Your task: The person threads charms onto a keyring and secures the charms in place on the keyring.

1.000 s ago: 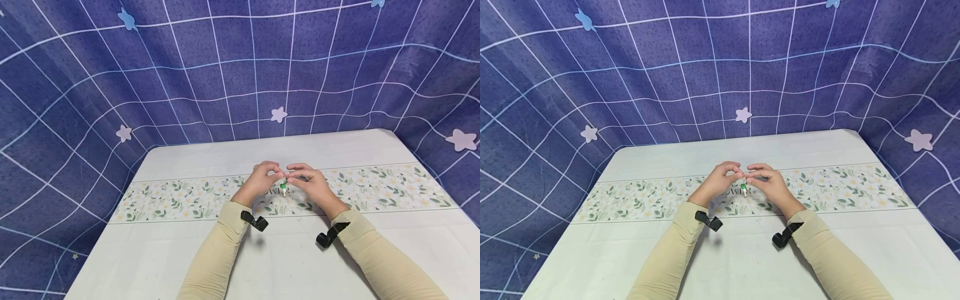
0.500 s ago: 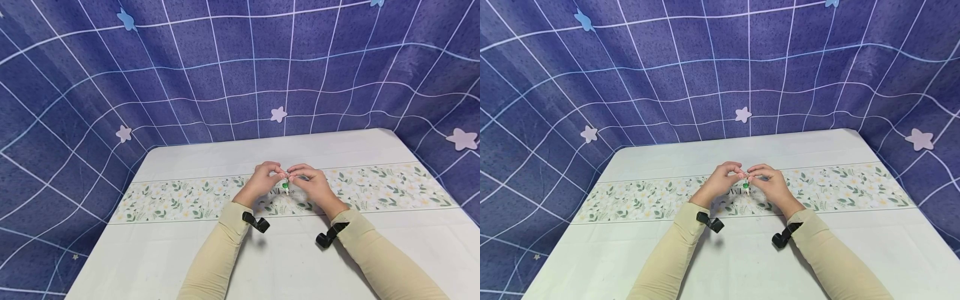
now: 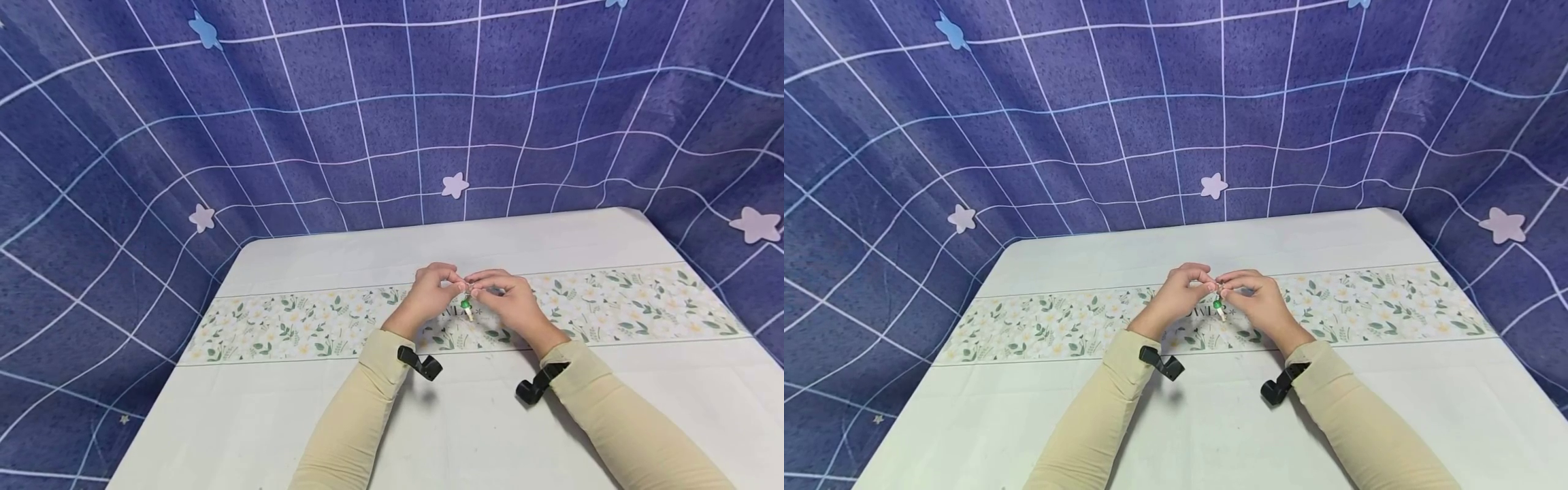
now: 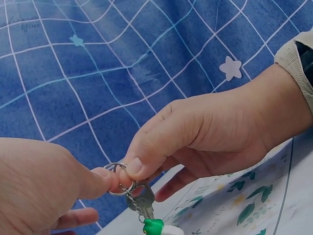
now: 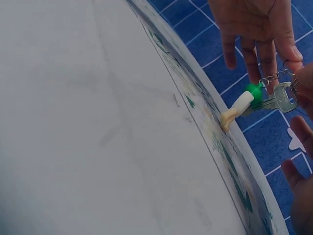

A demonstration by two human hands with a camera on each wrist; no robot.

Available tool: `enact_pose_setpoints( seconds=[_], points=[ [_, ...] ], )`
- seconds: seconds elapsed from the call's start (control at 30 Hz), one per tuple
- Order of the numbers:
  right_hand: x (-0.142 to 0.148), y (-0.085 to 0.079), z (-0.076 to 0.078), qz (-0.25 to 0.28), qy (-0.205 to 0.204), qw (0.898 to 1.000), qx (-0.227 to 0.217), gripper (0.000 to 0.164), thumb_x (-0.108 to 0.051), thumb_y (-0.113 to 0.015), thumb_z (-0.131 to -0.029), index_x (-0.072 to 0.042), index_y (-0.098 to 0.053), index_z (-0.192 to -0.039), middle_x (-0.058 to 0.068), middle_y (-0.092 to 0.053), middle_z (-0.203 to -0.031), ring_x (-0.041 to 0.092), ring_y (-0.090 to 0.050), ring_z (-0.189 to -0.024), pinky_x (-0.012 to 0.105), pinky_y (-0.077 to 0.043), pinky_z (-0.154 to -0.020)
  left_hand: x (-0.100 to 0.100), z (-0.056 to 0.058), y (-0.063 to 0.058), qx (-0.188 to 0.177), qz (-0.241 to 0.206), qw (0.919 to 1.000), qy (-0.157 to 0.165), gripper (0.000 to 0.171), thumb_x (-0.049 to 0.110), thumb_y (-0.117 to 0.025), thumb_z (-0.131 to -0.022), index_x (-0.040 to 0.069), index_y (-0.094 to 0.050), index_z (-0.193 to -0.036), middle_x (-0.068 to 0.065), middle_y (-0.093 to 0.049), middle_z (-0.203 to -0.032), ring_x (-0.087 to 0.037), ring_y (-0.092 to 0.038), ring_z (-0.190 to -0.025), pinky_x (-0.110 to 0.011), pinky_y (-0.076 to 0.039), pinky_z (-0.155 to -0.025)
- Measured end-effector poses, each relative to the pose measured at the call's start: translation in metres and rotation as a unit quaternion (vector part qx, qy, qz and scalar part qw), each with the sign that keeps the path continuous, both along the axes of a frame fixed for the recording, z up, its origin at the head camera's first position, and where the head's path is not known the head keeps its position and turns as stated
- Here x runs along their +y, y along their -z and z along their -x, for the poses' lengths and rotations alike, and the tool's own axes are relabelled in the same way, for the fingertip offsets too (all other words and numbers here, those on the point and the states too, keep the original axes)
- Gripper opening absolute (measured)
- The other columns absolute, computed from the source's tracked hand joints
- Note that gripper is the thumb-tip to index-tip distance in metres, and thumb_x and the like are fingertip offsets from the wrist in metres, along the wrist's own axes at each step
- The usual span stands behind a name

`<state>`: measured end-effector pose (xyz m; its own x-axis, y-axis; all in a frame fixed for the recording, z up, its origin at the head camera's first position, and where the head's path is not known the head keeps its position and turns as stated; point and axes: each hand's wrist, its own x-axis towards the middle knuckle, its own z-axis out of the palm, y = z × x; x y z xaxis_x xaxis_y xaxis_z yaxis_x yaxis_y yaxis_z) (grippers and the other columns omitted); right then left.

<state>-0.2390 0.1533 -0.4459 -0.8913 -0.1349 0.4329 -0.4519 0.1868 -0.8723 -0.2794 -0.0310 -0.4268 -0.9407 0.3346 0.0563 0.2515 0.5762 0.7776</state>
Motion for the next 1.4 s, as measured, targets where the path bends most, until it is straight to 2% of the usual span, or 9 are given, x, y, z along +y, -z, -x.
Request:
enact_pose_setpoints(
  seconds=[0.13, 0.17, 0.37, 0.4, 0.6, 0.63, 0.87, 1.13, 1.4],
  points=[
    [0.0, 0.001, 0.001, -0.001, 0.001, 1.0, 0.011, 0.005, 0.007, -0.073, -0.088, 0.01, -0.074, -0.092, 0.027, -0.069, -0.116, 0.039, -0.06, -0.113, 0.025, -0.048, -0.096, 0.002, -0.002, -0.002, 0.001, 0.004, 0.9999, -0.013, 0.016, 0.023, -0.067, -0.099, 0.013, -0.076, -0.091, -0.004, -0.055, -0.143, -0.033, -0.031, -0.144, -0.057, -0.029, -0.115],
    [0.0, 0.001, 0.001, 0.0, 0.0, 1.0, 0.014, 0.005, 0.008, -0.073, -0.087, 0.01, -0.074, -0.092, 0.027, -0.069, -0.116, 0.039, -0.061, -0.112, 0.024, -0.049, -0.095, 0.002, -0.002, -0.003, 0.001, 0.005, 0.9998, -0.017, 0.016, 0.023, -0.067, -0.099, 0.013, -0.076, -0.091, -0.004, -0.055, -0.143, -0.033, -0.031, -0.144, -0.057, -0.03, -0.115],
    [0.0, -0.002, 0.0, -0.004, 0.002, 1.0, 0.01, 0.005, 0.006, -0.073, -0.089, 0.008, -0.074, -0.093, 0.024, -0.07, -0.118, 0.029, -0.065, -0.112, 0.034, -0.049, -0.099, 0.004, -0.003, -0.004, -0.005, 0.007, 0.9996, -0.029, 0.018, 0.024, -0.066, -0.1, 0.012, -0.076, -0.093, -0.003, -0.055, -0.143, -0.033, -0.03, -0.144, -0.057, -0.029, -0.115],
    [0.0, 0.002, 0.004, -0.005, 0.004, 1.0, 0.01, 0.005, 0.006, -0.072, -0.089, 0.008, -0.074, -0.093, 0.023, -0.07, -0.118, 0.027, -0.065, -0.112, 0.035, -0.049, -0.099, 0.004, -0.002, -0.004, -0.006, 0.006, 0.9995, -0.03, 0.018, 0.024, -0.066, -0.1, 0.011, -0.076, -0.092, -0.003, -0.055, -0.143, -0.033, -0.03, -0.144, -0.058, -0.028, -0.115],
    [0.006, 0.029, 0.025, 0.04, -0.014, 0.999, 0.009, 0.007, 0.005, -0.073, -0.09, 0.006, -0.075, -0.096, 0.023, -0.069, -0.119, 0.012, -0.065, -0.111, 0.025, -0.047, -0.102, 0.006, -0.001, -0.003, -0.002, -0.004, 0.9992, -0.038, 0.018, 0.024, -0.067, -0.099, 0.011, -0.074, -0.089, -0.002, -0.056, -0.141, -0.031, -0.033, -0.142, -0.055, -0.031, -0.114],
    [0.007, 0.029, 0.026, 0.049, -0.018, 0.999, 0.008, 0.007, 0.004, -0.072, -0.09, 0.006, -0.074, -0.097, 0.023, -0.069, -0.119, 0.009, -0.064, -0.11, 0.023, -0.047, -0.101, 0.006, -0.001, -0.003, 0.001, -0.007, 0.9992, -0.039, 0.018, 0.024, -0.067, -0.099, 0.011, -0.074, -0.089, -0.002, -0.057, -0.141, -0.031, -0.033, -0.142, -0.054, -0.032, -0.113],
    [0.007, 0.031, 0.028, 0.088, -0.02, 0.996, -0.016, 0.011, 0.003, -0.07, -0.093, 0.012, -0.071, -0.1, 0.03, -0.066, -0.12, 0.008, -0.066, -0.107, 0.022, -0.053, -0.094, 0.007, -0.001, -0.001, 0.02, -0.01, 0.9994, -0.027, 0.016, 0.021, -0.067, -0.099, 0.011, -0.074, -0.089, -0.002, -0.056, -0.141, -0.031, -0.033, -0.141, -0.051, -0.03, -0.114],
    [0.007, 0.033, 0.026, 0.085, 0.004, 0.995, -0.058, 0.012, -0.002, -0.07, -0.094, 0.007, -0.068, -0.101, 0.025, -0.069, -0.117, 0.013, -0.069, -0.104, 0.024, -0.053, -0.091, 0.007, -0.004, 0.0, 0.026, 0.019, 0.9993, -0.017, 0.016, 0.022, -0.067, -0.099, 0.013, -0.073, -0.088, -0.004, -0.053, -0.144, -0.032, -0.031, -0.142, -0.054, -0.026, -0.116],
    [0.007, 0.033, 0.024, 0.074, 0.018, 0.995, -0.069, 0.026, -0.002, -0.068, -0.095, 0.006, -0.062, -0.119, 0.02, -0.072, -0.109, 0.008, -0.068, -0.097, 0.022, -0.051, -0.086, 0.009, -0.006, -0.001, 0.029, 0.025, 0.999, -0.023, 0.014, 0.021, -0.067, -0.099, 0.013, -0.071, -0.088, -0.003, -0.053, -0.144, -0.031, -0.029, -0.143, -0.053, -0.02, -0.118]
  ],
)
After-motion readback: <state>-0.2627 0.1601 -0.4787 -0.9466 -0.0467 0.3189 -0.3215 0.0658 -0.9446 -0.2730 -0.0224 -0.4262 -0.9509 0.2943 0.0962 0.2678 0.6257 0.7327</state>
